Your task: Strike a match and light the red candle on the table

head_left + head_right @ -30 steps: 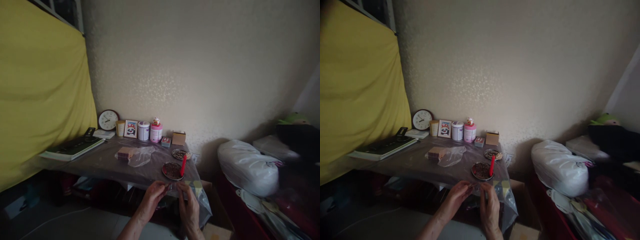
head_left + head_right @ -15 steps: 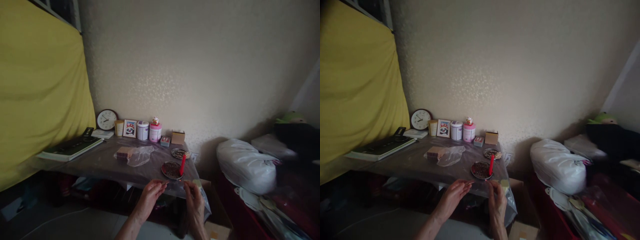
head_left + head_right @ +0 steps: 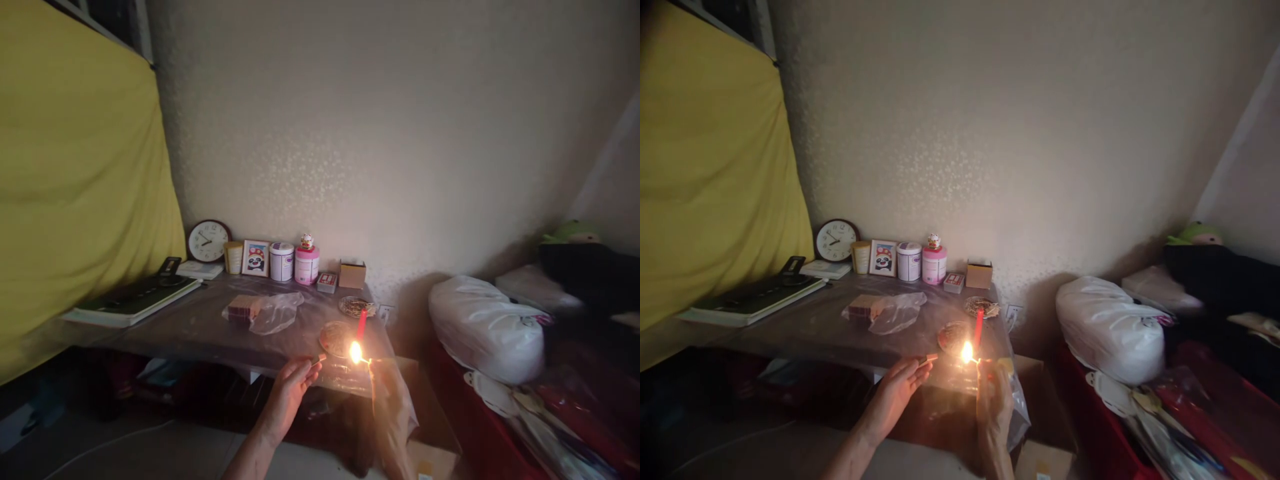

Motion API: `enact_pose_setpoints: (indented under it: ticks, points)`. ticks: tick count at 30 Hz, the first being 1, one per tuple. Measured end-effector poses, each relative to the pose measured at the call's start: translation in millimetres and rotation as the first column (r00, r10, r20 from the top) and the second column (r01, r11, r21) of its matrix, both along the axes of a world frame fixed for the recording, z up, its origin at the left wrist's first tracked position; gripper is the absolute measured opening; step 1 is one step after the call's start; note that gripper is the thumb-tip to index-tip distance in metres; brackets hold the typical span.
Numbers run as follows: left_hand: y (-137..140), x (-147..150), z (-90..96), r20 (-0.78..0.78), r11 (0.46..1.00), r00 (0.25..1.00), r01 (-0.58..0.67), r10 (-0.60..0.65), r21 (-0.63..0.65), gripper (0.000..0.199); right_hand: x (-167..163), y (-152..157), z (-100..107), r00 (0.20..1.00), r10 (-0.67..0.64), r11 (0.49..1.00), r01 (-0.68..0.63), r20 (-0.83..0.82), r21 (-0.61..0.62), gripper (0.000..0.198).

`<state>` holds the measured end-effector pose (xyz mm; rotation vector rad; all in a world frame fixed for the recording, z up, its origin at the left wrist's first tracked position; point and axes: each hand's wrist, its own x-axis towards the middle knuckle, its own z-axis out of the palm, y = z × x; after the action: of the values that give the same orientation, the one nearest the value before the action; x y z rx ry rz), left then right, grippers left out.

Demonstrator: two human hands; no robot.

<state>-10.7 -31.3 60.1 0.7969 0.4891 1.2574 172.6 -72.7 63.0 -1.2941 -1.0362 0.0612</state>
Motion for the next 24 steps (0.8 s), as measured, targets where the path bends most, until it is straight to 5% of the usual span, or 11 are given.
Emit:
enact_pose_setpoints:
  ticks: [6,11,24]
  points:
    - [-0.4,-1.7,1.2,-0.018,1.0,1.0,-0.02,0.02,0.004,0.021,1.5,-8.4,1.5,0.997,0.037,0.985,-0.048,-0.068,-0.169,0.023]
    - [-0.3,-0.8,2.7,-0.034,1.0,0.999,-0.019,0.019,0.015,0.02,1.6,-7.1,2.3,0.994,-0.003,0.988,-0.015,-0.113,-0.152,0.032]
    - [1.8,0.3,0.1,-0.049,1.0,0.999,-0.002,0.002,0.01,0.019,2.9,-4.6,4.6,0.94,0.156,0.981,-0.184,-0.304,-0.065,0.03]
